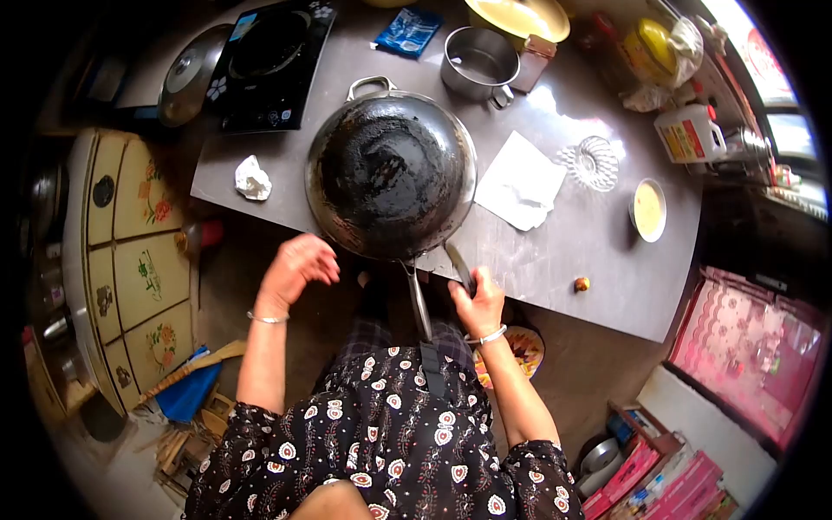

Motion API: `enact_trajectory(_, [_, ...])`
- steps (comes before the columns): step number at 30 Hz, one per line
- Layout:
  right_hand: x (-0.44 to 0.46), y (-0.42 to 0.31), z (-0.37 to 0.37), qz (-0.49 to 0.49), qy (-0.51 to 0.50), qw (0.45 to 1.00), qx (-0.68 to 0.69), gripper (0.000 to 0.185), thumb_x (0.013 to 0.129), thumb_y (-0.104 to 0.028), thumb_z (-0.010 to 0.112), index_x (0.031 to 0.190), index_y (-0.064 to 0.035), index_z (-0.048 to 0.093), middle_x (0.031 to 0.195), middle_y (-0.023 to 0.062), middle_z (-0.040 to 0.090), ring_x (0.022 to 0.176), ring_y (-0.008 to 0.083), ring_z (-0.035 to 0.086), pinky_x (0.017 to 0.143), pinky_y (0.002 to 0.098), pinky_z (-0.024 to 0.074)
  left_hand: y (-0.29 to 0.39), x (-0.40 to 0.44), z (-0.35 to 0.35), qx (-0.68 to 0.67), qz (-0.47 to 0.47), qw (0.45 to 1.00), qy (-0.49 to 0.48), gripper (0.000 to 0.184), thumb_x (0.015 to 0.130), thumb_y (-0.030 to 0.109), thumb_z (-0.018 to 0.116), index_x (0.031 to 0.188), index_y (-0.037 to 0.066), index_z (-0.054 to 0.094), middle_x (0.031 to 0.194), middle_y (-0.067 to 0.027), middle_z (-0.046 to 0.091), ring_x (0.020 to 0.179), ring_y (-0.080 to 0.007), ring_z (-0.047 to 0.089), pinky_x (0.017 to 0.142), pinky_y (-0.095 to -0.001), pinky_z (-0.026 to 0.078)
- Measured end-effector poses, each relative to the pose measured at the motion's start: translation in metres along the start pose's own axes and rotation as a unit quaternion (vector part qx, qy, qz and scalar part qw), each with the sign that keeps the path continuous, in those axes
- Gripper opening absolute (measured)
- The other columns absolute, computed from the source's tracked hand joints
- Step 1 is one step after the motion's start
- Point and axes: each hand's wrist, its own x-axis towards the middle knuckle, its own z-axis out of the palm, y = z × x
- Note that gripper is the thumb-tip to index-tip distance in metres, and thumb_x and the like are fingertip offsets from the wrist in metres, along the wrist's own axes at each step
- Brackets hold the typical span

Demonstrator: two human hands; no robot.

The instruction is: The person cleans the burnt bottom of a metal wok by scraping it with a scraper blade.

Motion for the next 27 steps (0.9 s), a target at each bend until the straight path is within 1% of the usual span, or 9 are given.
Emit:
enact_trajectory(3, [-0.038,0.018,0.013,0.017,-0.015,0.999,-0.041,0.029,0.072,-0.019,0.073,0.079,-0.0061,0.049,0.057,0.0131,0.051,0.049,0.0301,0.053,0.049,0.0363,0.044,0.048,0.032,-0.029,0.026,0.18,0.982,0.051,0.029,0.097,0.027,0.046,0.103,0.002,0.06,0.095,-0.0095,0.065,0.087,-0.0161,0.063,0.075,-0.0266,0.049])
enact_trajectory(5, [-0.054,0.024,0.026,0.032,-0.011,0.999,-0.043,0.029,0.072,-0.019,0.074,0.08,-0.0065,0.049,0.058,0.0136,0.053,0.052,0.0311,0.056,0.05,0.0371,0.0453,0.08,0.061,-0.038,0.064,0.199,0.973,0.094,0.033,0.097,0.03,0.045,0.109,0.002,0.059,0.106,-0.0089,0.063,0.098,-0.0139,0.059,0.085,-0.0286,0.045])
enact_trajectory(10, [-0.08,0.022,0.061,0.085,-0.056,0.993,-0.062,0.038,0.069,-0.027,0.078,0.091,-0.0075,0.055,0.071,0.0125,0.062,0.064,0.0308,0.063,0.057,0.0388,0.0492,0.126,0.142,-0.053,0.209,0.215,0.953,0.052,0.053,0.098,0.041,0.038,0.129,0.001,0.049,0.127,-0.0128,0.055,0.121,-0.0206,0.049,0.104,-0.0337,0.032])
enact_trajectory(12, [-0.085,0.024,0.075,0.123,-0.083,0.986,-0.078,0.041,0.067,-0.029,0.08,0.093,-0.0085,0.056,0.075,0.011,0.065,0.068,0.0313,0.065,0.06,0.0399,0.0507,0.138,0.165,-0.05,0.262,0.192,0.945,0.047,0.06,0.096,0.049,0.038,0.131,0.0,0.048,0.129,-0.0137,0.053,0.125,-0.0219,0.045,0.107,-0.0346,0.027])
enact_trajectory(14, [-0.089,0.028,0.088,0.125,-0.072,0.987,-0.076,0.04,0.066,-0.029,0.08,0.089,-0.0086,0.054,0.071,0.0126,0.064,0.066,0.0331,0.064,0.059,0.0414,0.0503,0.144,0.19,-0.05,0.287,0.176,0.941,0.018,0.071,0.093,0.058,0.037,0.132,0.0,0.047,0.131,-0.0142,0.052,0.128,-0.0229,0.042,0.11,-0.0356,0.023])
enact_trajectory(17, [-0.088,0.037,0.1,0.147,-0.063,0.984,-0.08,0.041,0.065,-0.029,0.08,0.083,-0.0081,0.049,0.067,0.0152,0.062,0.064,0.0362,0.063,0.057,0.0432,0.0494,0.147,0.215,-0.042,0.291,0.153,0.944,0.01,0.075,0.092,0.06,0.038,0.131,-0.003,0.047,0.132,-0.0179,0.05,0.128,-0.023,0.041,0.11,-0.0321,0.022])
enact_trajectory(21, [-0.089,0.041,0.095,0.165,-0.07,0.981,-0.068,0.041,0.065,-0.029,0.079,0.082,-0.0072,0.048,0.066,0.0171,0.06,0.065,0.0373,0.062,0.058,0.0439,0.0489,0.148,0.239,-0.04,0.345,0.092,0.934,-0.006,0.078,0.091,0.062,0.034,0.132,-0.003,0.045,0.134,-0.0157,0.049,0.13,-0.0221,0.039,0.111,-0.0309,0.021])
enact_trajectory(25, [-0.086,0.051,0.076,0.181,-0.061,0.978,-0.079,0.039,0.066,-0.026,0.078,0.084,-0.0075,0.049,0.066,0.0168,0.061,0.065,0.0368,0.062,0.059,0.044,0.049,0.141,0.244,-0.043,0.463,0.094,0.882,-0.001,0.075,0.092,0.06,0.032,0.127,-0.003,0.052,0.128,-0.016,0.055,0.126,-0.023,0.044,0.108,-0.0312,0.027])
enact_trajectory(27, [-0.081,0.054,0.058,0.184,-0.053,0.976,-0.1,0.039,0.066,-0.025,0.078,0.084,-0.0078,0.049,0.066,0.0167,0.061,0.065,0.037,0.062,0.059,0.0442,0.0491,0.132,0.242,-0.052,0.459,0.1,0.883,0.006,0.072,0.094,0.057,0.032,0.124,-0.004,0.054,0.124,-0.0171,0.057,0.125,-0.0233,0.046,0.107,-0.0305,0.029])
